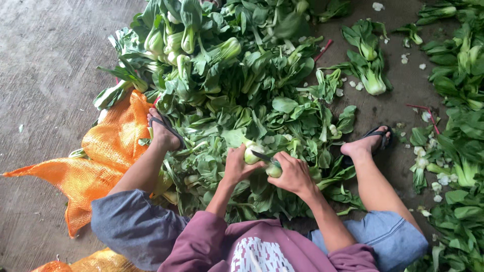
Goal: The person sits on the floor and uses a knife to trim the base of bok choy stalks, discarding the cut ends and placing the trimmed vegetables aside. The process is repeated continuously for many stalks.
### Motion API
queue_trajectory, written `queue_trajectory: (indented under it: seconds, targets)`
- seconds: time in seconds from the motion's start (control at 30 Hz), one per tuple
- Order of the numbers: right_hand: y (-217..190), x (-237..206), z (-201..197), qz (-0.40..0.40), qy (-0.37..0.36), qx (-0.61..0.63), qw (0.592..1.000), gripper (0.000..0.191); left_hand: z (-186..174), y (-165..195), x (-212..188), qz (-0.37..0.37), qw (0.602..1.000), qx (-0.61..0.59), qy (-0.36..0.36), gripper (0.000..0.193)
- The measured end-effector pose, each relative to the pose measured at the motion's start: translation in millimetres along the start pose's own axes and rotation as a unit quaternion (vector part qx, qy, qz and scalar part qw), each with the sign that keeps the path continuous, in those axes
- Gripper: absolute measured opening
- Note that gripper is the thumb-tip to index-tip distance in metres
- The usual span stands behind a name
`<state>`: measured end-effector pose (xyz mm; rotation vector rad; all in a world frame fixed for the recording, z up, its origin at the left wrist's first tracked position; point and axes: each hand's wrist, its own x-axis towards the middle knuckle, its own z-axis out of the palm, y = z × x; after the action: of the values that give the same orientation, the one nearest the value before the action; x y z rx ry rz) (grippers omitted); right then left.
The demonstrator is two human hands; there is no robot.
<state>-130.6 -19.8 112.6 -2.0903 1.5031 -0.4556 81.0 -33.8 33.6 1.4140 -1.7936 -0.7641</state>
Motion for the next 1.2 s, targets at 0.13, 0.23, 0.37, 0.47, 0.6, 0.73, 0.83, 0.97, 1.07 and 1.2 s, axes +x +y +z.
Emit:
queue_trajectory:
  seconds: [0.13,0.23,0.37,0.47,0.6,0.73,0.83,0.97,1.07,1.2]
  targets:
    - [-15,-5,1,-0.002,-0.007,-0.012,1.000,0.048,11,-7,-12,-0.012,1.000,0.027,0.001,0.069]
    - [-15,-11,4,-0.017,0.002,-0.015,1.000,0.047,15,-7,-12,-0.017,1.000,0.016,-0.015,0.068]
    - [-1,-17,13,0.001,-0.014,-0.020,1.000,0.051,14,3,-15,0.006,0.999,0.020,-0.033,0.070]
    - [23,-17,20,0.037,-0.040,-0.028,0.998,0.048,10,12,-20,0.070,0.997,-0.028,-0.014,0.073]
    - [69,-15,9,0.156,-0.060,-0.016,0.986,0.051,7,11,-21,0.036,0.999,-0.021,-0.031,0.075]
    - [94,-21,1,0.243,-0.060,0.201,0.947,0.046,22,-2,-16,-0.174,0.960,-0.181,-0.121,0.068]
    - [93,-29,27,0.158,-0.081,0.583,0.793,0.053,54,-4,-15,-0.148,0.914,-0.375,-0.041,0.058]
    - [96,-23,80,0.280,-0.032,0.599,0.750,0.055,85,-3,-9,-0.002,0.984,-0.177,0.028,0.055]
    - [123,-14,75,0.336,0.051,0.533,0.775,0.059,62,-19,1,-0.152,0.958,-0.242,0.029,0.053]
    - [157,-21,7,0.298,0.175,0.636,0.690,0.068,-8,-63,16,-0.301,0.930,-0.117,-0.174,0.057]
